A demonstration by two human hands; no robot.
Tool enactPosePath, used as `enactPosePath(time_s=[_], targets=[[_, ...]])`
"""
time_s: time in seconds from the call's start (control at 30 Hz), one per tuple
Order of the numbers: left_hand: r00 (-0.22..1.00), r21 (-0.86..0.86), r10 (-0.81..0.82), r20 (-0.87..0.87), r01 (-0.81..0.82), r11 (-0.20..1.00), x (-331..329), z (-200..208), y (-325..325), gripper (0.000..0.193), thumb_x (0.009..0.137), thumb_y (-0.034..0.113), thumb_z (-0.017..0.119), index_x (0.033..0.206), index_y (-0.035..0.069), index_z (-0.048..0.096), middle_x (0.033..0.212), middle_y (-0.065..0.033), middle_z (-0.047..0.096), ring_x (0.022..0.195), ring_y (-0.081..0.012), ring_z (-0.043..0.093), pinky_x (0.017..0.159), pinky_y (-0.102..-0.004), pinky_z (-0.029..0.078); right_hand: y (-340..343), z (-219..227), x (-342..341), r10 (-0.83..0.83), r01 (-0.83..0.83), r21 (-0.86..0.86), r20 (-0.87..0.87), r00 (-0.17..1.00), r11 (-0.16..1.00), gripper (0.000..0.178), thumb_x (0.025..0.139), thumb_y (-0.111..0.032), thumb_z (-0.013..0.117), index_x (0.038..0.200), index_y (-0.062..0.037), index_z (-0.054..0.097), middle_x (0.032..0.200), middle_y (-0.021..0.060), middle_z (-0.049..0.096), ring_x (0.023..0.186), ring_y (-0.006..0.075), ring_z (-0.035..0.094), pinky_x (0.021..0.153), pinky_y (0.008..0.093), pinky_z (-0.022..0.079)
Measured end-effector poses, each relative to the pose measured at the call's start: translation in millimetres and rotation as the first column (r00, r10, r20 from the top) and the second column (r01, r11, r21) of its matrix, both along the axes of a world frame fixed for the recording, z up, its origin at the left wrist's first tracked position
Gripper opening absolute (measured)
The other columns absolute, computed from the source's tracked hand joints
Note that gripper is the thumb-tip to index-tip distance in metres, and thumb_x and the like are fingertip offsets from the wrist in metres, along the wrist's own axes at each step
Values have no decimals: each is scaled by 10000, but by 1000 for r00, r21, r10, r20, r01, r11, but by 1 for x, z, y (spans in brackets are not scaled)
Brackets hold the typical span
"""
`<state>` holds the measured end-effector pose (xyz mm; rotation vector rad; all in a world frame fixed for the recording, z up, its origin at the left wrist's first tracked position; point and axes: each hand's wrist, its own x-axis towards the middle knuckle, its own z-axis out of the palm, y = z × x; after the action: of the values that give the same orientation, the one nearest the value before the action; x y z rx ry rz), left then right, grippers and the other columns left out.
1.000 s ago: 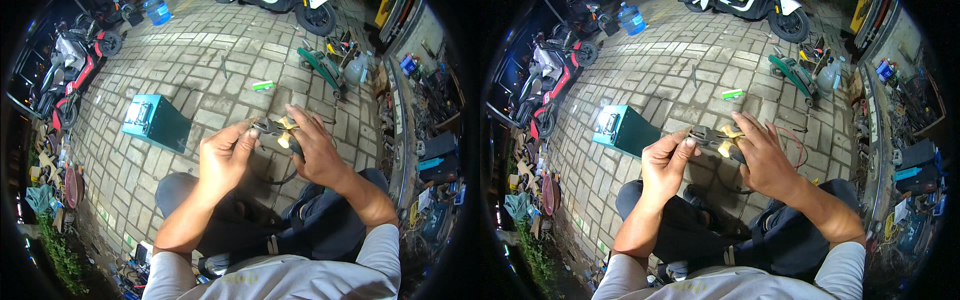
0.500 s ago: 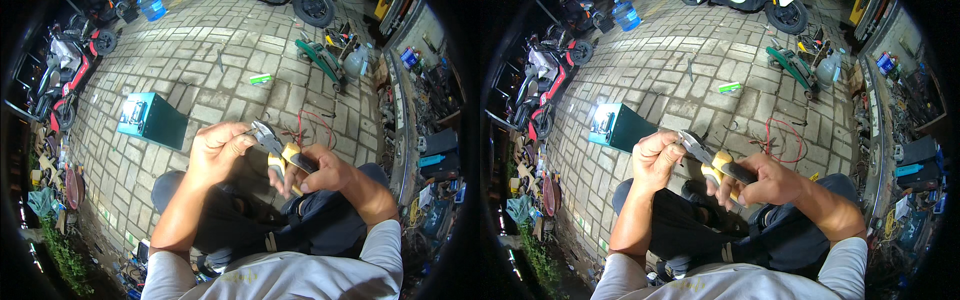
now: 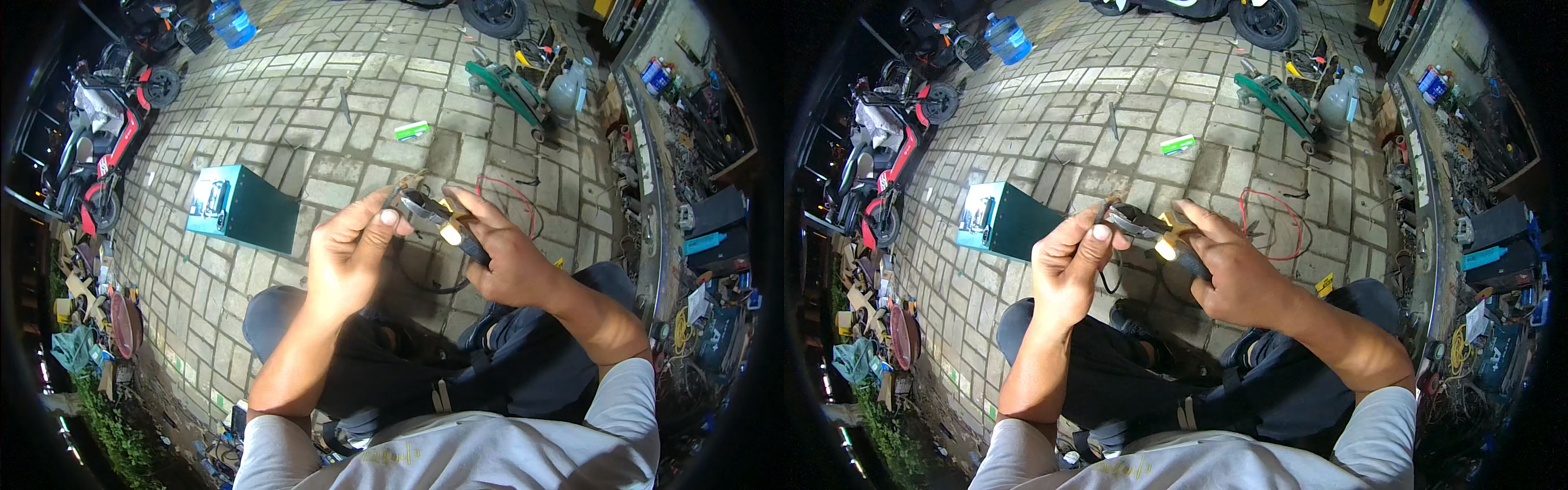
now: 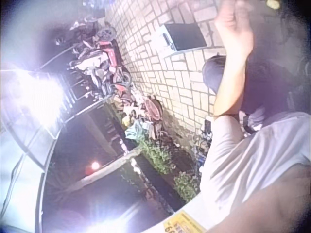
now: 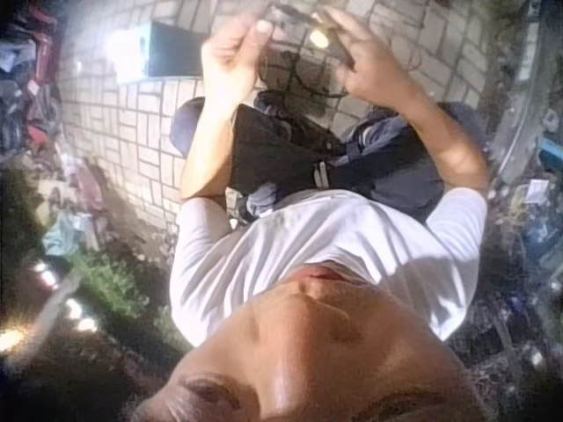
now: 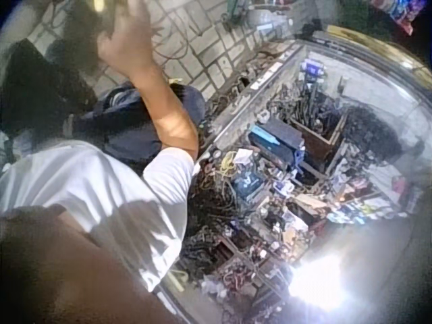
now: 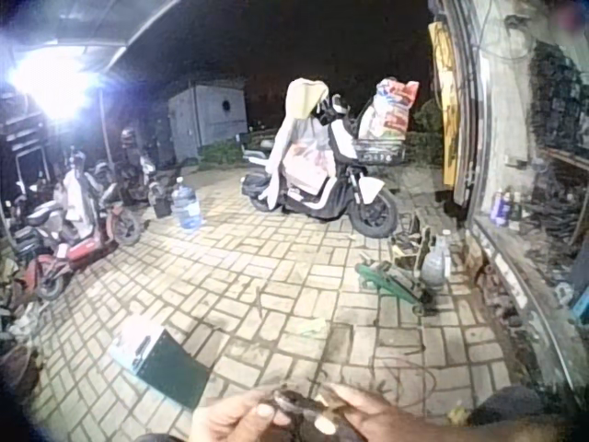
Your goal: The person strips insulation from red and black wires using pliers, twists the exposed strands, and wraps the connections with red electrical tape. The person then strips and twists another black wire and secures it with tape.
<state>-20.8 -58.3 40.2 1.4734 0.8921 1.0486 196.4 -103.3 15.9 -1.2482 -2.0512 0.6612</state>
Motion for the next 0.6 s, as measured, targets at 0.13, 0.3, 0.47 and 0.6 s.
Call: enactPosePath(time_s=[0.13, 0.3, 0.47, 0.6], targets=[[997, 108, 59, -43, -54, 993, 6, -7, -2, 228, 951, 101, 573, 1098, -60, 638, 807, -38, 665, 736, -71, 561, 692, -213, 457, 4, 2, -3, -17, 8, 99, 88, 996, 995, 466, 671, 5, 591, 1117, 133, 555, 1440, 222, 333, 1261, 388, 408, 1052, 417, 344], [982, 246, 121, -145, -82, 966, 4, -10, -3, 197, 952, 98, 569, 1004, -68, 660, 746, -36, 641, 713, -72, 553, 670, -214, 456, 6, 5, -4, -37, 16, 135, 153, 988, 991, 488, 648, 16, 605, 1127, 99, 557, 1447, 215, 306, 1292, 383, 361, 1065, 451, 310], [978, 277, 145, -148, -100, 956, 3, -8, -6, 199, 961, 106, 553, 987, -70, 641, 678, -15, 554, 640, -72, 490, 598, -221, 420, 11, 7, -7, -66, 35, 181, 167, 984, 983, 503, 645, 0, 621, 1146, 19, 576, 1425, 208, 318, 1294, 386, 326, 1064, 474, 284], [978, 252, 96, -185, -47, 966, -4, -6, -3, 190, 921, 58, 583, 1061, -63, 625, 675, -78, 578, 599, -121, 541, 571, -259, 449, 11, 10, -7, -94, 46, 183, 261, 961, 982, 504, 634, -13, 642, 1134, -1, 583, 1384, 185, 365, 1264, 373, 341, 1041, 462, 298]])
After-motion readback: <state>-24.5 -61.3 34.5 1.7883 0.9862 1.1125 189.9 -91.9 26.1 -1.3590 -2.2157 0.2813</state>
